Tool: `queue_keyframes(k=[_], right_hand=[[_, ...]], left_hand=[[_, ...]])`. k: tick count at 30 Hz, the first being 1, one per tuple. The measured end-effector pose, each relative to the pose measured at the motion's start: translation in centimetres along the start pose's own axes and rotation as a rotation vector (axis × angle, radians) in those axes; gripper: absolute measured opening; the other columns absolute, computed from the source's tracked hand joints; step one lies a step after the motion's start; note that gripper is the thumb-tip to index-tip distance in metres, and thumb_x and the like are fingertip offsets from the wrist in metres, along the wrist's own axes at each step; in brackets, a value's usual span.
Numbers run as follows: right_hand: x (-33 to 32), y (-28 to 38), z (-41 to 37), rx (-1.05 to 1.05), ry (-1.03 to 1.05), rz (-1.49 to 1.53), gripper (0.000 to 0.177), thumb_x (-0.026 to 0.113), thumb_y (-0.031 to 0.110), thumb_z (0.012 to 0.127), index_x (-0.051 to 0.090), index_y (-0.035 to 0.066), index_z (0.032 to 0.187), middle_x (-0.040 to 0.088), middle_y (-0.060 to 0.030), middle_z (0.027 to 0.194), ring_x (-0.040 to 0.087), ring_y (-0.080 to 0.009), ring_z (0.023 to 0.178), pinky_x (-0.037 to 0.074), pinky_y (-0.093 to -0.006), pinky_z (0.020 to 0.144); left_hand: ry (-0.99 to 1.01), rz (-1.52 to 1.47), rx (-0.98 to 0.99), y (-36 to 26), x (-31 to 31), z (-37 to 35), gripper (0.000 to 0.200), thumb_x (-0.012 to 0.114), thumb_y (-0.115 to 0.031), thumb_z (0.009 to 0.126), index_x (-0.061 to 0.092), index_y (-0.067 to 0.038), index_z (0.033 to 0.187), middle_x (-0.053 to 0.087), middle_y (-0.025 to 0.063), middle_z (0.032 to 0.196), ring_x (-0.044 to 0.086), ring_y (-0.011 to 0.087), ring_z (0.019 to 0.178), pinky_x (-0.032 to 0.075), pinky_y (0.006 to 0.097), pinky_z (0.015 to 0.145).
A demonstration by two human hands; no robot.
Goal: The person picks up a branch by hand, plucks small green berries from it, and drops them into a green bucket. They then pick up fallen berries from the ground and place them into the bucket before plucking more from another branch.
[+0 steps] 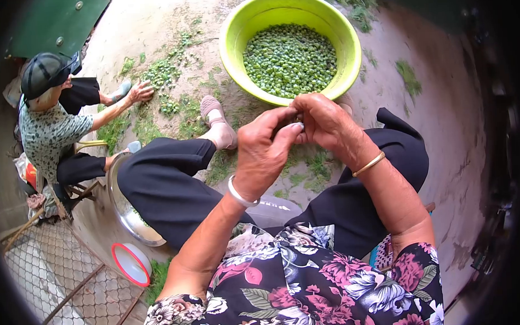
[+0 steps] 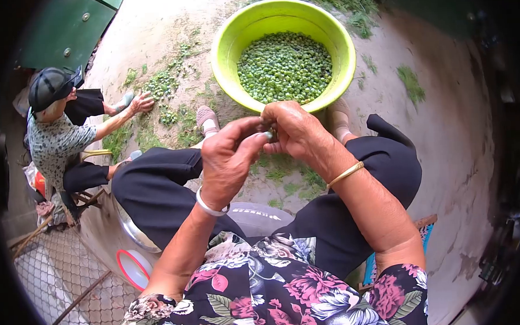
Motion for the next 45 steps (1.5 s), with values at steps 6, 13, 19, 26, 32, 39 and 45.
queue_keyframes(k=[6,13,19,26,32,39,45], right_hand=[[0.2,0.4,-0.6,0.041,-0.032,0.107,0.011,0.053,0.002,0.075,0.052,-0.004,0.085,0.055,-0.0108,0.073,0.057,-0.0182,0.060,0.049,-0.0301,0.049],[-1.0,10.4,-0.8,-0.527,-0.043,0.266,0.037,0.067,0.009,0.078,0.045,-0.007,0.104,0.048,-0.0175,0.094,0.057,-0.0358,0.087,0.054,-0.0505,0.083],[-0.7,11.3,0.0,-0.537,-0.151,0.151,0.043,0.059,0.004,0.084,0.036,-0.017,0.114,0.048,-0.0308,0.106,0.059,-0.0385,0.091,0.056,-0.0428,0.084],[3.0,8.2,1.3,-0.274,-0.100,-0.097,0.031,0.059,0.012,0.088,0.051,-0.011,0.106,0.062,-0.0229,0.094,0.066,-0.0265,0.080,0.056,-0.0306,0.069],[3.1,6.7,3.6,-0.132,-0.192,-0.190,0.029,0.058,0.014,0.088,0.053,-0.010,0.105,0.064,-0.0219,0.087,0.065,-0.0227,0.070,0.053,-0.0276,0.060],[2.3,4.2,7.3,0.045,-0.308,-0.151,0.024,0.056,0.012,0.087,0.056,-0.010,0.099,0.064,-0.0224,0.082,0.064,-0.0242,0.065,0.052,-0.0284,0.057],[1.9,2.8,9.1,0.122,-0.385,-0.171,0.026,0.057,0.012,0.086,0.056,-0.011,0.098,0.063,-0.0234,0.081,0.064,-0.0255,0.065,0.052,-0.0289,0.056]], left_hand=[[-0.146,-0.235,-0.229,-0.2,-2.7,0.3,0.020,0.062,-0.001,0.085,0.062,0.007,0.104,0.065,0.0055,0.077,0.055,0.0063,0.058,0.044,0.0195,0.051],[-0.565,-0.351,0.016,-3.3,-16.5,-1.2,0.018,0.059,0.003,0.085,0.060,0.008,0.103,0.064,0.0123,0.081,0.056,0.0114,0.059,0.047,0.0246,0.052],[-0.743,-0.175,-0.111,3.5,-24.9,-2.9,0.014,0.060,-0.002,0.088,0.060,0.003,0.100,0.064,0.0092,0.082,0.059,0.0119,0.064,0.049,0.0249,0.055],[-0.661,-0.133,-0.629,21.6,-25.8,-3.8,0.032,0.067,-0.009,0.081,0.057,0.010,0.105,0.063,0.0100,0.081,0.059,0.0118,0.065,0.051,0.0224,0.058],[-0.468,0.303,-0.641,33.7,-29.2,-1.5,0.056,0.073,-0.022,0.070,0.056,0.010,0.113,0.065,0.0211,0.097,0.065,0.0249,0.086,0.052,0.0336,0.075],[-0.292,0.744,-0.684,44.7,-33.2,2.1,0.077,0.076,-0.025,0.067,0.045,0.000,0.132,0.035,0.0317,0.137,0.036,0.0398,0.129,0.031,0.0419,0.107],[-0.371,0.806,-0.763,49.2,-34.5,5.2,0.087,0.074,-0.042,0.071,0.035,-0.008,0.141,0.011,0.0295,0.149,0.015,0.0503,0.135,0.021,0.0486,0.111]])
Point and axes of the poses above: each hand's wrist, its own z-axis towards the middle knuckle, its own x-axis out of the palm, y = z × x, the point moved 7 cm from there along z, towards the middle knuckle
